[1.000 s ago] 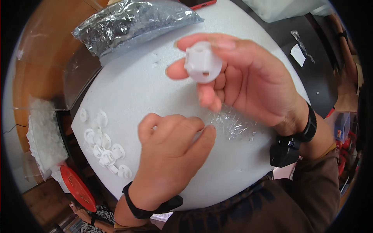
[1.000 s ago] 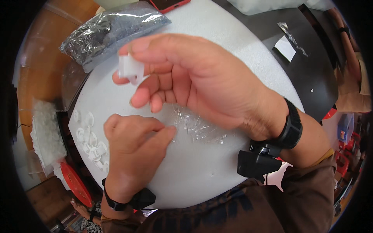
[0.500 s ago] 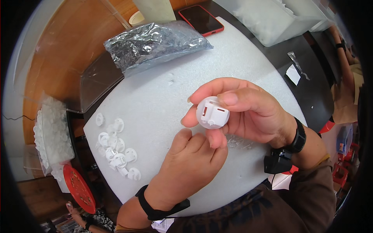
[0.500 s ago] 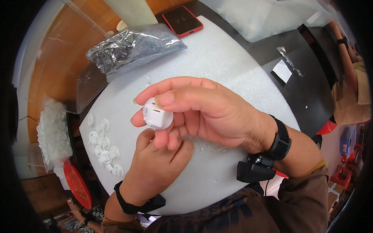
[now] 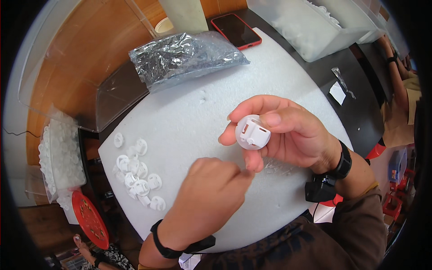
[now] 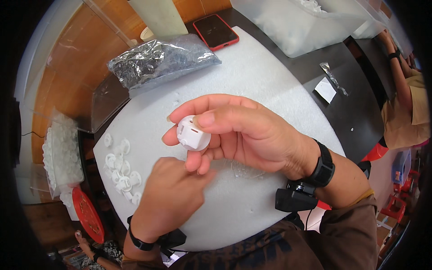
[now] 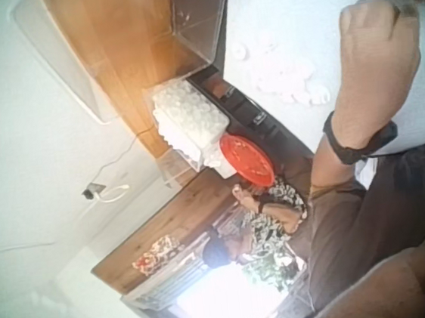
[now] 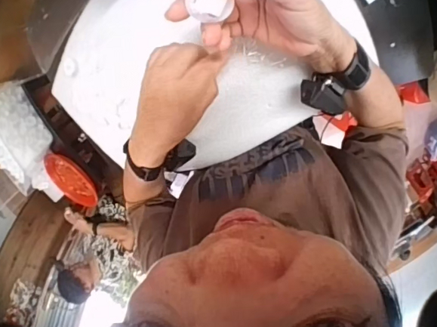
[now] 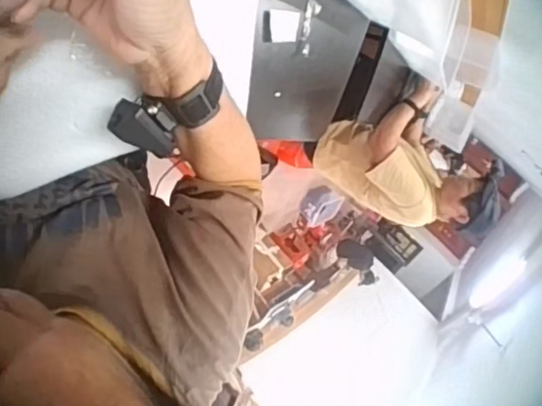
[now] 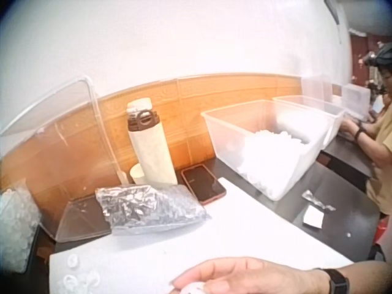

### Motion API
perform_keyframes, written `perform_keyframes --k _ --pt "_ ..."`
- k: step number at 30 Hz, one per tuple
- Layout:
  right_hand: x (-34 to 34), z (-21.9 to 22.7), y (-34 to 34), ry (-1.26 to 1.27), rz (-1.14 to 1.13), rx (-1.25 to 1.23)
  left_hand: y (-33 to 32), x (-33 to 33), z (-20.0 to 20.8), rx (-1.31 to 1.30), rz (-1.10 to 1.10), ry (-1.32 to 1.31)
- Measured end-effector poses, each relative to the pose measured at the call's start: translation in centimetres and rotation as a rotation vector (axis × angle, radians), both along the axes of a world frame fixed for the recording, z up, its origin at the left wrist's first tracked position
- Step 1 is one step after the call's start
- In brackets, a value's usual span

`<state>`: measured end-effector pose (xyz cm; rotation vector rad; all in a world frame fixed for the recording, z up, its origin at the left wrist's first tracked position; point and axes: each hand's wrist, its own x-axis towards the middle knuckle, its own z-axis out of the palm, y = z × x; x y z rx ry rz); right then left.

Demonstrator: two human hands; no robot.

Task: The person is assembling small white plastic components by inserting LED modules into the housings.

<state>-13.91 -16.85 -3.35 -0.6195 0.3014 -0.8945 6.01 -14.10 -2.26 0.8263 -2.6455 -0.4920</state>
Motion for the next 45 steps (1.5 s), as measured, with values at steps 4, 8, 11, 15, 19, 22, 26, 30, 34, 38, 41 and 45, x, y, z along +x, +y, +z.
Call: perform_keyframes --k 4,8,11,15,19,22,26,30,34,38,41,45 --pt "-0.1 -0.2 0.1 -0.013 -0.019 0.016 -0.6 0.9 2.5 0.137 0.107 0.213" --pt "0.0 0.3 0.2 0.052 -0.046 0.038 -0.3 1.7 2.3 0.583 0.323 0.704" --pt "0.3 0.3 0.2 0.032 -0.016 0.032 0.2 1.6 2.5 0.844 0.335 1.027" --pt "0.2 0.6 0.6 0.030 0.015 0.026 0.3 1.6 2.4 0.895 0.317 1.064" --pt "0.3 0.6 0.6 0.017 0.041 0.031 0.3 1.3 2.4 0.887 0.325 1.084" --pt "0.4 0.6 0.8 0.051 0.033 0.021 0.3 1.1 2.3 0.712 0.390 0.941" --pt "0.5 0.5 0.9 0.058 0.035 0.007 0.2 1.3 1.8 0.607 0.366 0.897" --pt "0.4 0.3 1.0 0.054 0.041 -0.015 0.0 1.5 1.5 0.424 0.289 0.817" --pt "0.1 0.5 0.9 0.052 0.088 0.009 0.4 1.6 1.8 0.482 0.353 0.894" --pt "0.5 0.3 1.2 0.058 0.042 -0.040 0.5 1.6 1.7 0.475 0.348 0.890" --pt "0.6 0.5 1.2 0.046 0.029 -0.005 0.5 1.6 1.7 0.473 0.343 0.889" --pt "0.6 0.4 1.1 -0.008 0.028 0.063 0.4 1.6 1.6 0.447 0.330 0.877"
